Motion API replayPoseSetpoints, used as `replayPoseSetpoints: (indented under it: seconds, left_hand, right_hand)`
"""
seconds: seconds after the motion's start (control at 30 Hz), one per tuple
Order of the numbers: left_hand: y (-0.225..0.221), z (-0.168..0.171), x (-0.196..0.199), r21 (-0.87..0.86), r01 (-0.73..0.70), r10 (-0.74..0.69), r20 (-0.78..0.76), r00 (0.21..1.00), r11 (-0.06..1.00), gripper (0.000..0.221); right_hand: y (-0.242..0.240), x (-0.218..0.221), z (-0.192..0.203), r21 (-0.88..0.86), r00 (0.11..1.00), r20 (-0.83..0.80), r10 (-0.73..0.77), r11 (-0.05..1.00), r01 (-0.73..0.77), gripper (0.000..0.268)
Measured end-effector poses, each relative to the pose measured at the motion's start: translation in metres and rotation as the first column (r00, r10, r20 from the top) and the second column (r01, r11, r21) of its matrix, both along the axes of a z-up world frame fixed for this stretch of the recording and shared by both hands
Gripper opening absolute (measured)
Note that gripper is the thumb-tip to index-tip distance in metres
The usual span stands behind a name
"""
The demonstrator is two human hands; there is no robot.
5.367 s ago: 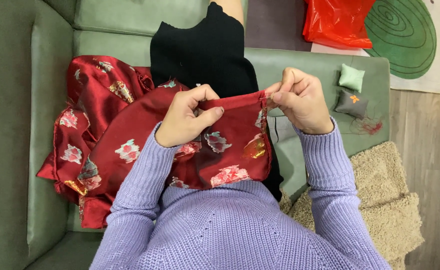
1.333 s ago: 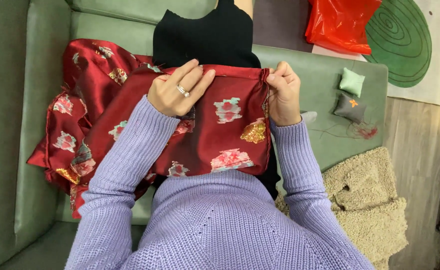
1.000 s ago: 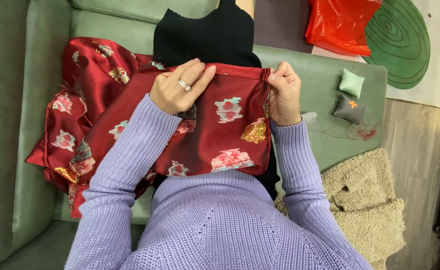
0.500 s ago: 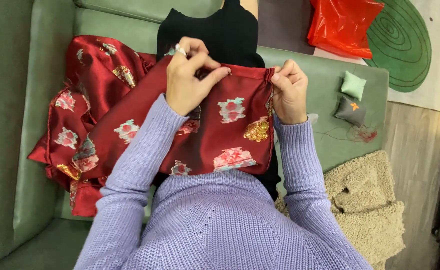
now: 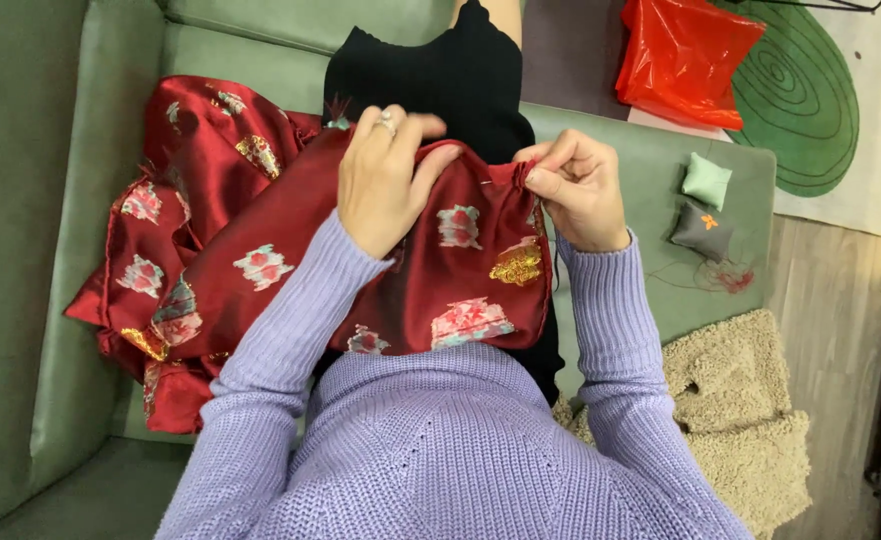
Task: Hand-sewing a hem on a red patterned fabric using a needle and thread while sitting on a sofa.
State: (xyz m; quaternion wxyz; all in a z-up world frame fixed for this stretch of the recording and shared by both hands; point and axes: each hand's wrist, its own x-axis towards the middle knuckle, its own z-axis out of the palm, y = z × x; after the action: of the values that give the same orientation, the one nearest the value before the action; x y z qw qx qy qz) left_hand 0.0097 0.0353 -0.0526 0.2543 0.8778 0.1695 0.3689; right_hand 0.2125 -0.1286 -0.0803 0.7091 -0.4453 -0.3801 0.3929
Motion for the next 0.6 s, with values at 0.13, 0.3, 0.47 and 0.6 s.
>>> replayPoseSetpoints:
  seconds: [0.13, 0.3, 0.47, 0.6]
  left_hand:
    - [-0.006, 0.021, -0.023, -0.058, 0.104, -0.102, 0.040, 0.994, 0.993, 0.014]
    - [-0.030, 0.038, -0.023, -0.147, 0.374, -0.339, 0.217, 0.916, 0.916, 0.013]
    - [-0.023, 0.045, -0.031, -0.233, 0.439, -0.379, 0.261, 0.888, 0.868, 0.010]
    - [-0.014, 0.045, -0.039, -0.315, 0.404, -0.354, 0.206, 0.912, 0.859, 0.006]
  right_hand:
    - [-0.010, -0.024, 0.054, -0.012, 0.908, 0.380, -0.175, 0.981, 0.194, 0.018]
    - [-0.010, -0.065, 0.072, 0.143, 0.521, 0.801, -0.294, 0.940, 0.309, 0.015]
    - [-0.013, -0.061, 0.064, 0.026, 0.859, 0.489, -0.152, 0.987, 0.159, 0.015]
    - [-0.026, -0.038, 0.039, -0.041, 0.997, 0.065, -0.027, 0.999, 0.030, 0.019]
